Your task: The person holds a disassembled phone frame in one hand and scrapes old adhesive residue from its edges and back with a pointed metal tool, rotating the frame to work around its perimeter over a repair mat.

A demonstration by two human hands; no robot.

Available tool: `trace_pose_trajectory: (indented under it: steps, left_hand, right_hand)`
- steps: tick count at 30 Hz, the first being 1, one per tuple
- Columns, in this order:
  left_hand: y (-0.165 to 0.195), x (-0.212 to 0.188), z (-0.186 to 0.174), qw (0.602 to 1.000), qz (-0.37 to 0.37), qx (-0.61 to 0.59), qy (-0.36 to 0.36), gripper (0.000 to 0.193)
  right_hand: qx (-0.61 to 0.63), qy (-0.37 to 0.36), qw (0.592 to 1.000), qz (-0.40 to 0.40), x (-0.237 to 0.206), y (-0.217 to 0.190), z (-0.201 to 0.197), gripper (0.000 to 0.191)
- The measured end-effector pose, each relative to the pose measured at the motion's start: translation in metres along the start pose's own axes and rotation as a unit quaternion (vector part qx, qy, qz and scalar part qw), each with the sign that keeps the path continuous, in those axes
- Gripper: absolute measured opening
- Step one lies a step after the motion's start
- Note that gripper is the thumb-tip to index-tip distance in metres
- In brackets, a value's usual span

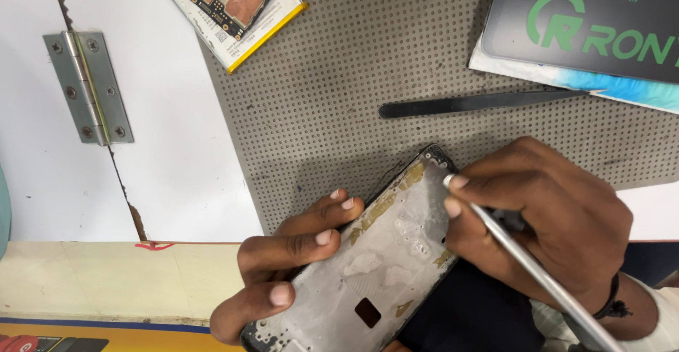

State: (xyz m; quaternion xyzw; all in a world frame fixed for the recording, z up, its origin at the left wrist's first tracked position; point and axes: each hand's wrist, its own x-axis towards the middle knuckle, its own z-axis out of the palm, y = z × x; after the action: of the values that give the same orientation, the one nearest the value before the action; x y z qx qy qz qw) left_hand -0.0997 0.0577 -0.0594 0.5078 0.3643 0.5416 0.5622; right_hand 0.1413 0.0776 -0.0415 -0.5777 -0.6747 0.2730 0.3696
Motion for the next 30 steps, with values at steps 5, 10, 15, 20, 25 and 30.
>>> trace_pose_trajectory:
  steps: [5, 10, 15, 20, 25, 30]
  left_hand:
    - [0.007, 0.005, -0.007, 0.998, -0.024, 0.000, -0.052, 0.016]
    - [-0.003, 0.008, 0.005, 1.000, 0.020, -0.012, 0.003, 0.020]
    - [0.003, 0.010, 0.003, 0.999, 0.012, 0.004, -0.033, 0.031]
    - [0.017, 0.010, -0.017, 0.994, -0.045, 0.017, -0.102, 0.036]
    - [0.013, 0.011, -0.025, 0.989, -0.062, -0.051, -0.125, 0.018]
    - [0.009, 0.016, -0.037, 0.979, -0.070, -0.095, -0.164, 0.016]
  right_hand:
    - [0.005, -0.020, 1.000, -0.017, 0.000, 0.002, 0.000, 0.025]
    - [-0.026, 0.016, 0.999, 0.023, -0.002, 0.001, 0.002, 0.023]
    - [-0.019, 0.009, 1.000, -0.004, 0.000, 0.002, 0.002, 0.023]
    - [-0.003, -0.004, 0.999, -0.043, 0.003, 0.005, 0.003, 0.024]
    - [0.011, -0.017, 0.999, -0.030, 0.003, 0.002, 0.001, 0.022]
    - [-0.005, -0.005, 1.000, -0.015, 0.004, 0.001, 0.001, 0.023]
